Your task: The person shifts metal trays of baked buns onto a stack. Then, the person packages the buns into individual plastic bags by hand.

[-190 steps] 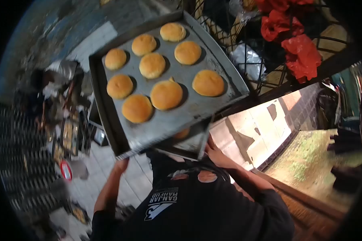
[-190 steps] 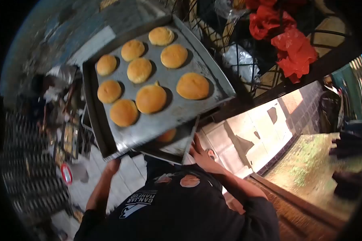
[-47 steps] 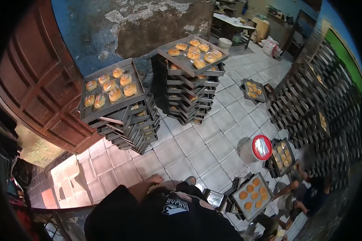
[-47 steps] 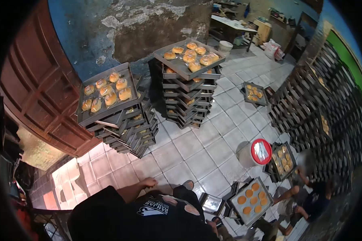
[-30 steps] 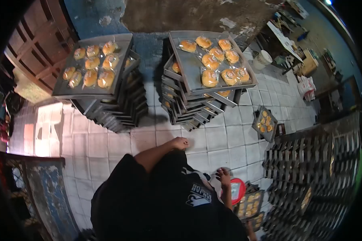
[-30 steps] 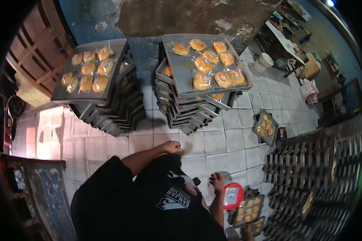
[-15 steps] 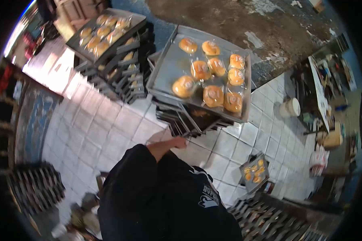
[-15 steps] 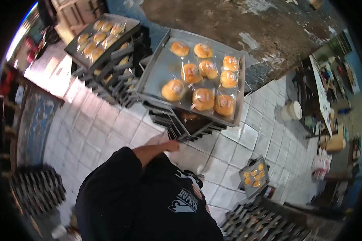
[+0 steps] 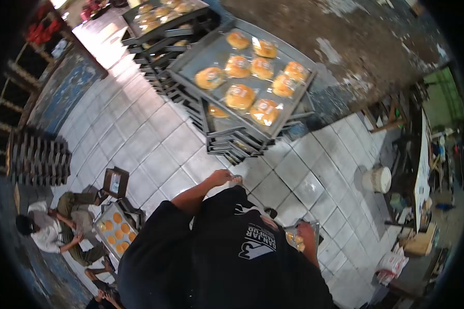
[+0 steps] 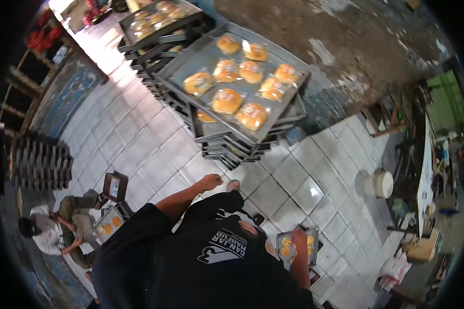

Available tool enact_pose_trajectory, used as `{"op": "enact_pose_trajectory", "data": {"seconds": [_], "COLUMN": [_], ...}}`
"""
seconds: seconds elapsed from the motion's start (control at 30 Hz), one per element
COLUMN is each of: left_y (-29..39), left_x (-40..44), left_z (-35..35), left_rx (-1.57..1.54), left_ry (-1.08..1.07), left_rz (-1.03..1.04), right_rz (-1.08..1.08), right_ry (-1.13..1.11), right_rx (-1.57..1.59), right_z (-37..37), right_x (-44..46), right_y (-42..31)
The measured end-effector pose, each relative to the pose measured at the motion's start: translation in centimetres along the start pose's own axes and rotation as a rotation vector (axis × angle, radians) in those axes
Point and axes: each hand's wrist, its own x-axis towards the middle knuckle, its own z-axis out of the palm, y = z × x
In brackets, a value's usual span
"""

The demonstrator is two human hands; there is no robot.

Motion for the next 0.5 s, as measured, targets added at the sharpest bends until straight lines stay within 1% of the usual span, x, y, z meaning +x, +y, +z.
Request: {"op": "enact_pose_trajectory", "data": {"seconds": [0.07,0.1,0.13,0.17,0.2,0.23,0.3,0.37,0.4,0.43,0.5], "left_y": [-1.5,-2.8,-2.4,-1.7,-0.8,1.6,7.2,12.7,14.7,15.7,16.8], "left_x": [2.0,3.3,3.7,4.7,5.9,5.9,5.6,5.2,5.4,6.0,7.1], "left_z": [1.8,3.5,4.2,4.2,4.6,3.9,2.4,0.5,0.3,0.5,0.9], "left_rx": [-0.065,-0.080,-0.024,0.034,0.065,-0.014,-0.442,-0.654,-0.764,-0.743,-0.709], "left_ry": [0.051,0.062,0.054,0.062,0.043,0.033,0.082,0.109,0.124,0.136,0.179], "left_rz": [-0.030,-0.060,-0.068,-0.080,-0.152,-0.124,-0.094,-0.118,-0.140,-0.148,-0.179], "right_rz": [0.091,0.128,0.118,0.073,0.026,-0.017,-0.131,-0.373,-0.491,-0.607,-0.721], "right_ry": [0.102,0.097,0.072,0.008,-0.079,-0.169,-0.160,-0.098,-0.069,-0.048,-0.020], "right_rx": [0.013,-0.119,-0.111,-0.165,-0.240,-0.307,-0.544,-0.708,-0.672,-0.635,-0.549], "right_z": [1.1,2.4,4.2,4.1,4.0,3.8,3.3,2.1,1.6,1.3,2.4], "right_x": [4.5,4.6,4.3,6.5,8.1,9.1,11.3,14.9,16.9,18.7,19.1], "right_y": [-4.5,-9.1,-14.1,-15.3,-17.7,-20.0,-25.0,-29.1,-31.2,-33.5,-41.1]}}
